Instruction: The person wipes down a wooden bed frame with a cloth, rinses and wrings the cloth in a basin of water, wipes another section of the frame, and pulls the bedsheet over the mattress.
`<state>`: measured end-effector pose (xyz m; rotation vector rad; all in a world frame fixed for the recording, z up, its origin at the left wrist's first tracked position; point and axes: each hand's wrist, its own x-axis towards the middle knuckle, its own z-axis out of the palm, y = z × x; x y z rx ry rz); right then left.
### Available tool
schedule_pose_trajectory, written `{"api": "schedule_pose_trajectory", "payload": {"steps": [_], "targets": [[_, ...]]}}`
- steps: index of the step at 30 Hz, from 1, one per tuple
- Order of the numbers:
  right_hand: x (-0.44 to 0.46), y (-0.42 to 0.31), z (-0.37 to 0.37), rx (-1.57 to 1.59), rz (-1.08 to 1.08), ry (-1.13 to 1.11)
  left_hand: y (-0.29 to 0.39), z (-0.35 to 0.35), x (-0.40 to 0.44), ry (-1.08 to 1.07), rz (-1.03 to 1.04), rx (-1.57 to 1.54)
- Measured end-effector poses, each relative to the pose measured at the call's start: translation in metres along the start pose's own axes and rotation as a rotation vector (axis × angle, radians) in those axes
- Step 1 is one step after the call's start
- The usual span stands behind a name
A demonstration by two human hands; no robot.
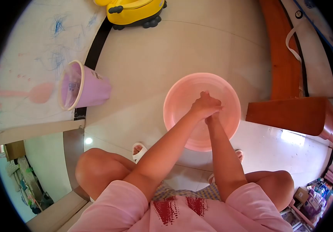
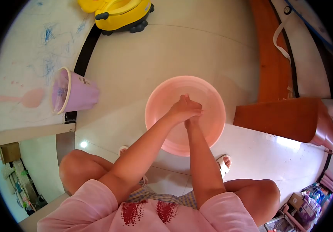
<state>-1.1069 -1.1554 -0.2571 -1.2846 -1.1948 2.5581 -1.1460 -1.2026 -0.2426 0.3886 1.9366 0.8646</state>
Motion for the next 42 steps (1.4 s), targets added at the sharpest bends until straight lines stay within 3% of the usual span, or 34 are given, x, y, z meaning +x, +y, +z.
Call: {"api": "schedule_pose_trajectory", "payload": {"steps": [17, 20, 22, 23, 25, 26, 28, 30, 32, 34, 35, 36, 38, 41, 42], "targets": [[0.009, 0.016, -0.009, 0.099, 0.034, -0.052, -0.016, 0.007, 0.011, -0.065, -0.005, 0.001], [0.005, 0.014, -0.024, 0.096, 0.045, -0.036, -0.016, 0.006, 0.006, 0.017, -0.005, -0.063], [0.008, 0.009, -0.039, 0.03, 0.026, 0.025, -0.016, -0.002, 0.007, -0.209, 0.034, -0.466], [0.012, 0.008, -0.047, -0.033, 0.002, 0.068, -0.019, -0.007, 0.011, -0.214, 0.032, -0.468], [0.034, 0.009, -0.067, -0.21, -0.092, 0.179, -0.029, -0.019, 0.022, 0.237, 0.085, 0.061], [0.045, 0.008, -0.077, -0.388, -0.191, 0.284, -0.034, -0.028, 0.024, 0.233, 0.085, 0.061], [0.052, 0.009, -0.092, -0.534, -0.167, 0.339, -0.042, -0.045, 0.022, 0.316, 0.056, 0.335], [0.052, 0.006, -0.09, -0.679, -0.15, 0.386, -0.049, -0.059, 0.019, 0.355, 0.058, 0.321], [0.039, -0.001, -0.072, -0.896, -0.575, 0.54, -0.049, -0.064, 0.014, 0.393, 0.057, 0.306], [0.045, -0.004, -0.066, -0.97, -0.682, 0.529, -0.039, -0.062, 0.006, 0.591, 0.29, 0.434], [0.048, -0.008, -0.064, -1.045, -0.793, 0.518, -0.039, -0.059, 0.01, 0.586, 0.294, 0.433], [0.049, -0.012, -0.062, -1.046, -0.794, 0.525, -0.041, -0.056, 0.017, 0.579, 0.39, 0.513], [0.048, -0.024, -0.058, -1.175, -0.399, 0.433, -0.047, -0.048, 0.035, 0.573, 0.497, 0.59], [0.045, -0.029, -0.058, -1.106, -0.318, 0.385, -0.053, -0.04, 0.054, 0.499, 0.545, 0.615], [0.043, -0.031, -0.057, -1.107, -0.318, 0.394, -0.049, -0.041, 0.053, 0.478, 0.468, 0.667]]}}
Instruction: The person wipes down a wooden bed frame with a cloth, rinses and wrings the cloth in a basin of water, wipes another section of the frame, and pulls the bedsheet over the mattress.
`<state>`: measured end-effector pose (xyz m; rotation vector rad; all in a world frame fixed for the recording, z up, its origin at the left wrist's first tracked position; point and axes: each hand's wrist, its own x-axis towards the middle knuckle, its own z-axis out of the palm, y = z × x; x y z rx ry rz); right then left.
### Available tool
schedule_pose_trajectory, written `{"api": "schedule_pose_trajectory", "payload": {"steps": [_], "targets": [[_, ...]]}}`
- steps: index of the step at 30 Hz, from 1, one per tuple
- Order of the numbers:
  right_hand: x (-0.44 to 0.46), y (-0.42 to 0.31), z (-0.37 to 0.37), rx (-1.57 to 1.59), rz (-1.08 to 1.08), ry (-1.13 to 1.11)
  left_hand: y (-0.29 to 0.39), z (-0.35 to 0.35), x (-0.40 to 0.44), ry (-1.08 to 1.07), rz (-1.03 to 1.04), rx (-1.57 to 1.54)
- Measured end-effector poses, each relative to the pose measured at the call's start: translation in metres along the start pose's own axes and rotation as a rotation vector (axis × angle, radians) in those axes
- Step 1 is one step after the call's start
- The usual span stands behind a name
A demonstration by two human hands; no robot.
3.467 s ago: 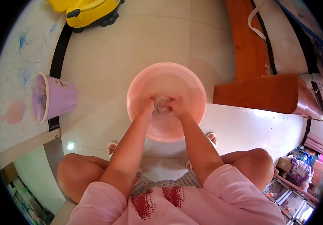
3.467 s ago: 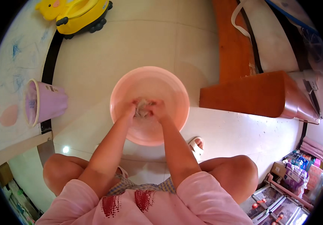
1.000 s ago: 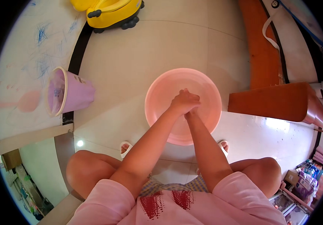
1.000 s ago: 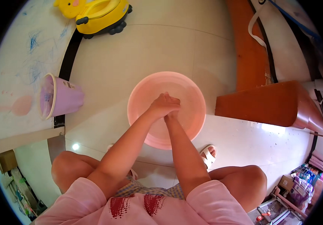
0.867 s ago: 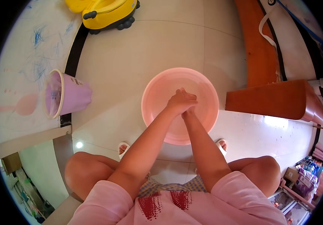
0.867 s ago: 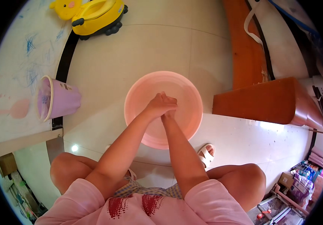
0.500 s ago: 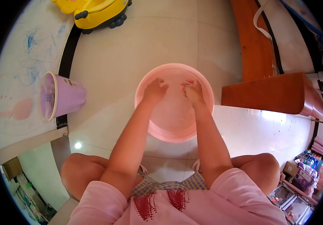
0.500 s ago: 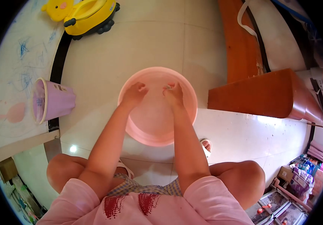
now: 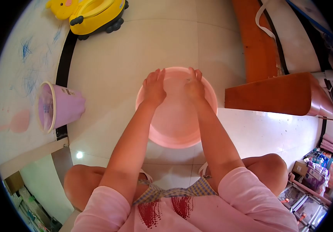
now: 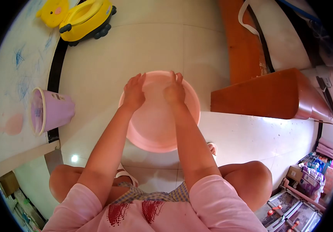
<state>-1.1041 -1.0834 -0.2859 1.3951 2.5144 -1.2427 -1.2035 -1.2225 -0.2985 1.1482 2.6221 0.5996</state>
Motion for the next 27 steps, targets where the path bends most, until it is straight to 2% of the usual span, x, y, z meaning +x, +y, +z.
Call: {"api": "schedule_pose_trajectory", "payload": {"steps": [2, 4, 8, 10, 18, 21, 23, 27], "targets": [[-0.005, -0.003, -0.002, -0.069, 0.003, 0.016, 0.004, -0.005, 0.003, -0.06, -0.045, 0.053], [-0.01, 0.004, 0.001, -0.083, -0.014, 0.05, 0.011, -0.018, 0.008, -0.226, -0.08, 0.076], [-0.021, 0.015, 0.003, -0.056, -0.029, 0.08, 0.024, -0.027, 0.008, -0.314, -0.033, 0.177], [-0.029, 0.014, 0.003, -0.063, -0.001, 0.083, 0.03, -0.033, 0.011, -0.432, -0.09, 0.167], [-0.052, 0.028, 0.017, -0.054, 0.041, 0.114, 0.043, -0.046, 0.011, -0.601, -0.141, 0.137], [-0.063, 0.031, 0.023, -0.008, -0.067, 0.196, 0.05, -0.05, 0.008, -0.672, -0.164, 0.162], [-0.079, 0.017, 0.023, 0.186, -0.058, 0.37, 0.051, -0.054, 0.008, -0.705, -0.173, 0.195], [-0.095, 0.007, 0.03, 0.178, -0.015, 0.244, 0.05, -0.061, 0.007, -0.771, -0.191, 0.218]]}}
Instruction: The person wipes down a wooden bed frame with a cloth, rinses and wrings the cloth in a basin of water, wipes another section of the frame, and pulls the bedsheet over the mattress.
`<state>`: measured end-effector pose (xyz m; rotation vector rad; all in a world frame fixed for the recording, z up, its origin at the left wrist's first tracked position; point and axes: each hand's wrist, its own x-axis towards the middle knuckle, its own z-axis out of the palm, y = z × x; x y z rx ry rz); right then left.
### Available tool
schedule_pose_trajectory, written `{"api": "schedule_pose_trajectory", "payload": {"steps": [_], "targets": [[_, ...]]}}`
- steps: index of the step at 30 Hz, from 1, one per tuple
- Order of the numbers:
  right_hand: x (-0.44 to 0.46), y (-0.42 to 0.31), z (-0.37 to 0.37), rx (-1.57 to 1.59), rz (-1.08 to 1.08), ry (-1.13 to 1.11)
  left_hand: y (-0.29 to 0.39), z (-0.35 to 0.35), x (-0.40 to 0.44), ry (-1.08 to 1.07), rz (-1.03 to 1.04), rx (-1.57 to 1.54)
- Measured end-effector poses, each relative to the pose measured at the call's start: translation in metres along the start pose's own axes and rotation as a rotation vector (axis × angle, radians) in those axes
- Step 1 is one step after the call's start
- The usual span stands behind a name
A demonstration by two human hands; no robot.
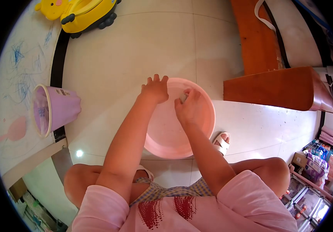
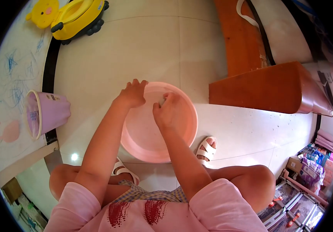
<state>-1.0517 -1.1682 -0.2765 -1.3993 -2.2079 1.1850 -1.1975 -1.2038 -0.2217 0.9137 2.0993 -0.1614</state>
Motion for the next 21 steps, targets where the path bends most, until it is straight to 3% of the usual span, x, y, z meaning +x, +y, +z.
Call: {"api": "schedule_pose_trajectory", "payload": {"steps": [3, 6, 8, 11, 15, 17, 20, 21], "targets": [[0.003, -0.003, 0.002, 0.02, 0.009, -0.03, -0.005, -0.004, 0.0, -0.045, -0.005, -0.018], [0.025, -0.021, -0.018, 0.122, 0.15, -0.215, -0.012, -0.004, 0.002, -0.087, -0.02, -0.028], [0.05, -0.01, -0.014, 0.466, 0.175, -0.603, -0.015, -0.007, 0.001, -0.099, -0.036, -0.022], [0.068, -0.036, -0.038, 0.288, 0.167, -0.794, -0.018, -0.017, -0.006, -0.177, -0.069, -0.046], [0.08, -0.049, -0.037, 0.275, 0.177, -0.943, -0.026, -0.02, -0.003, -0.241, -0.102, -0.09], [0.081, -0.057, -0.039, 0.415, 0.22, -1.035, -0.03, -0.021, -0.003, -0.27, -0.117, -0.118], [0.08, -0.055, -0.031, 0.309, 0.247, -1.008, -0.039, -0.015, -0.009, -0.224, -0.12, -0.166], [0.071, -0.057, -0.033, 0.482, 0.278, -0.97, -0.046, -0.008, -0.012, -0.089, -0.008, -0.328]]}}
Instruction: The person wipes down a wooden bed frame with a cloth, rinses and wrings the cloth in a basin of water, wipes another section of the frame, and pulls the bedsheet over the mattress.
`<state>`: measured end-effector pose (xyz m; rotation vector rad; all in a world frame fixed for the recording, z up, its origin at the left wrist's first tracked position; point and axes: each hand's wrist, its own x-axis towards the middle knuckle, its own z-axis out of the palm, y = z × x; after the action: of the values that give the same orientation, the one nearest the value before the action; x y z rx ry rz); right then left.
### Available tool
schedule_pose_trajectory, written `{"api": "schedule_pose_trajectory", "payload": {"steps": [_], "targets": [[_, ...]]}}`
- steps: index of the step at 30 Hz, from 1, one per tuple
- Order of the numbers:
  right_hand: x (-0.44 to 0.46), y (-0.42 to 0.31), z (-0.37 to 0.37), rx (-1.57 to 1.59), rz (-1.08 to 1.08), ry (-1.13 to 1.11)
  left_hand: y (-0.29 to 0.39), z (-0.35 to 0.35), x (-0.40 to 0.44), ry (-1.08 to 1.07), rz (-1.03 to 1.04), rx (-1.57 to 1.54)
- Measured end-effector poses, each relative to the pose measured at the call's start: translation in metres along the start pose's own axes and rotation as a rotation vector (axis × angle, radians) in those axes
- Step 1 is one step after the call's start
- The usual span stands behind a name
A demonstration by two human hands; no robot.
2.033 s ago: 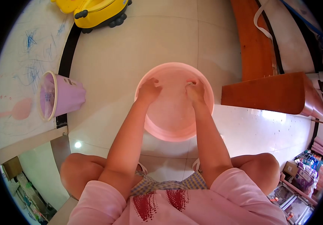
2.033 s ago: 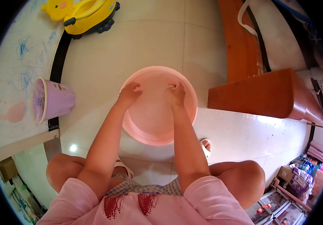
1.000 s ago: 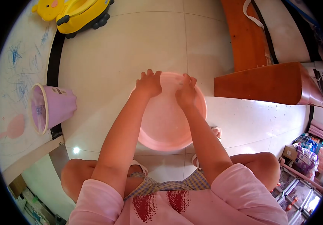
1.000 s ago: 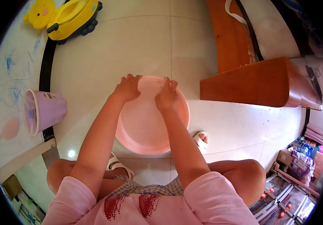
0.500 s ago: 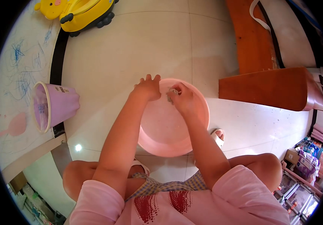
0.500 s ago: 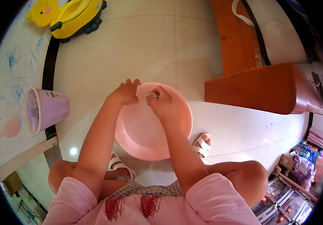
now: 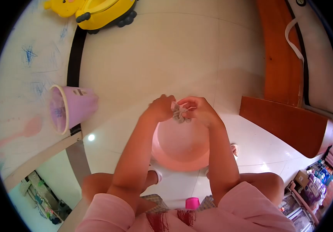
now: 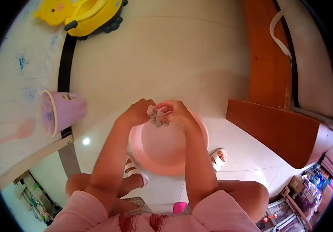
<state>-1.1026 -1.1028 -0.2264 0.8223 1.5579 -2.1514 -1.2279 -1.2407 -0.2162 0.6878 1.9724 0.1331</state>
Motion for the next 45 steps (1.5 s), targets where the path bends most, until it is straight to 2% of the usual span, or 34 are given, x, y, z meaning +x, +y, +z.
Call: {"api": "schedule_pose_trajectory", "payload": {"steps": [1, 2, 3, 5, 6, 8, 9, 11, 12, 14, 17, 18, 19, 20, 22, 23, 25, 26, 28, 29, 30, 31, 33, 34, 36, 37, 39, 40, 42, 43, 45], "targets": [[-0.008, -0.003, 0.004, 0.011, 0.01, -0.01, -0.003, 0.001, -0.008, 0.112, 0.14, -0.157], [-0.018, -0.006, 0.006, 0.155, 0.022, 0.059, -0.003, 0.005, -0.016, 0.183, 0.169, -0.405], [-0.03, -0.012, 0.008, 0.298, 0.038, 0.135, 0.004, -0.003, -0.033, 0.164, 0.157, -0.41], [-0.052, -0.027, 0.013, 0.347, 0.008, 0.154, 0.022, -0.024, -0.067, -0.175, 0.061, -1.29], [-0.065, -0.038, 0.015, 0.389, -0.045, 0.17, 0.025, -0.03, -0.08, -0.193, 0.054, -1.287], [-0.095, -0.067, 0.024, 0.392, -0.061, 0.253, 0.031, -0.04, -0.108, -0.09, 0.123, -1.109], [-0.11, -0.083, 0.028, 0.388, -0.088, 0.32, 0.043, -0.051, -0.126, -0.106, 0.124, -1.107], [-0.145, -0.111, 0.041, 0.449, -0.08, 0.384, 0.069, -0.082, -0.167, 0.023, 0.189, -1.013], [-0.16, -0.126, 0.046, 0.504, -0.085, 0.429, 0.079, -0.096, -0.184, 0.018, 0.206, -0.998], [-0.198, -0.161, 0.06, 0.525, -0.11, 0.521, 0.1, -0.124, -0.217, -0.145, 0.228, -0.664], [-0.261, -0.213, 0.081, 0.442, -0.132, 0.643, 0.164, -0.175, -0.288, -0.252, 0.216, -0.532], [-0.283, -0.233, 0.087, 0.613, -0.158, 0.608, 0.175, -0.183, -0.302, -0.247, 0.234, -0.498], [-0.304, -0.25, 0.091, 0.78, -0.181, 0.563, 0.18, -0.182, -0.31, -0.302, 0.273, -0.604], [-0.323, -0.26, 0.093, 0.794, -0.203, 0.569, 0.185, -0.18, -0.32, -0.361, 0.307, -0.716], [-0.352, -0.275, 0.088, 0.564, 0.109, 0.565, 0.199, -0.182, -0.338, -0.277, 0.332, -0.678], [-0.36, -0.279, 0.082, 0.572, 0.085, 0.571, 0.206, -0.185, -0.342, -0.194, 0.349, -0.662], [-0.38, -0.284, 0.076, 0.54, 0.128, 0.525, 0.219, -0.191, -0.351, -0.223, 0.347, -0.689], [-0.39, -0.285, 0.071, 0.727, 0.027, 0.52, 0.221, -0.188, -0.351, -0.196, 0.362, -0.685], [-0.391, -0.28, 0.066, 0.676, -0.037, 0.6, 0.247, -0.191, -0.349, -0.202, 0.406, -0.669], [-0.388, -0.277, 0.066, 0.609, -0.088, 0.649, 0.261, -0.195, -0.354, -0.254, 0.32, -0.662], [-0.385, -0.28, 0.067, 0.764, -0.122, 0.623, 0.271, -0.2, -0.354, -0.305, 0.232, -0.65], [-0.381, -0.277, 0.066, 0.782, -0.125, 0.654, 0.274, -0.203, -0.344, -0.334, 0.24, -0.63], [-0.362, -0.276, 0.068, 0.748, -0.124, 0.689, 0.274, -0.216, -0.319, -0.487, 0.263, -0.289], [-0.354, -0.285, 0.068, 0.764, -0.133, 0.725, 0.276, -0.227, -0.308, -0.513, 0.283, -0.265], [-0.338, -0.304, 0.073, 1.041, -0.148, 0.733, 0.276, -0.248, -0.29, -0.438, 0.506, -0.232], [-0.328, -0.313, 0.074, 1.067, -0.164, 0.788, 0.274, -0.26, -0.278, -0.485, 0.535, -0.201], [-0.31, -0.335, 0.079, 1.214, -0.273, 0.8, 0.266, -0.291, -0.257, -0.547, 0.655, -0.374], [-0.296, -0.345, 0.082, 1.252, -0.256, 0.815, 0.263, -0.311, -0.247, -0.568, 0.664, -0.37], [-0.263, -0.371, 0.089, 1.29, -0.292, 0.805, 0.255, -0.36, -0.232, -0.618, 0.499, -0.316], [-0.248, -0.382, 0.094, 1.329, -0.327, 0.784, 0.255, -0.381, -0.23, -0.626, 0.494, -0.295], [-0.225, -0.407, 0.097, 1.338, -0.327, 0.805, 0.262, -0.415, -0.224, -0.412, 0.528, -0.155]]}}
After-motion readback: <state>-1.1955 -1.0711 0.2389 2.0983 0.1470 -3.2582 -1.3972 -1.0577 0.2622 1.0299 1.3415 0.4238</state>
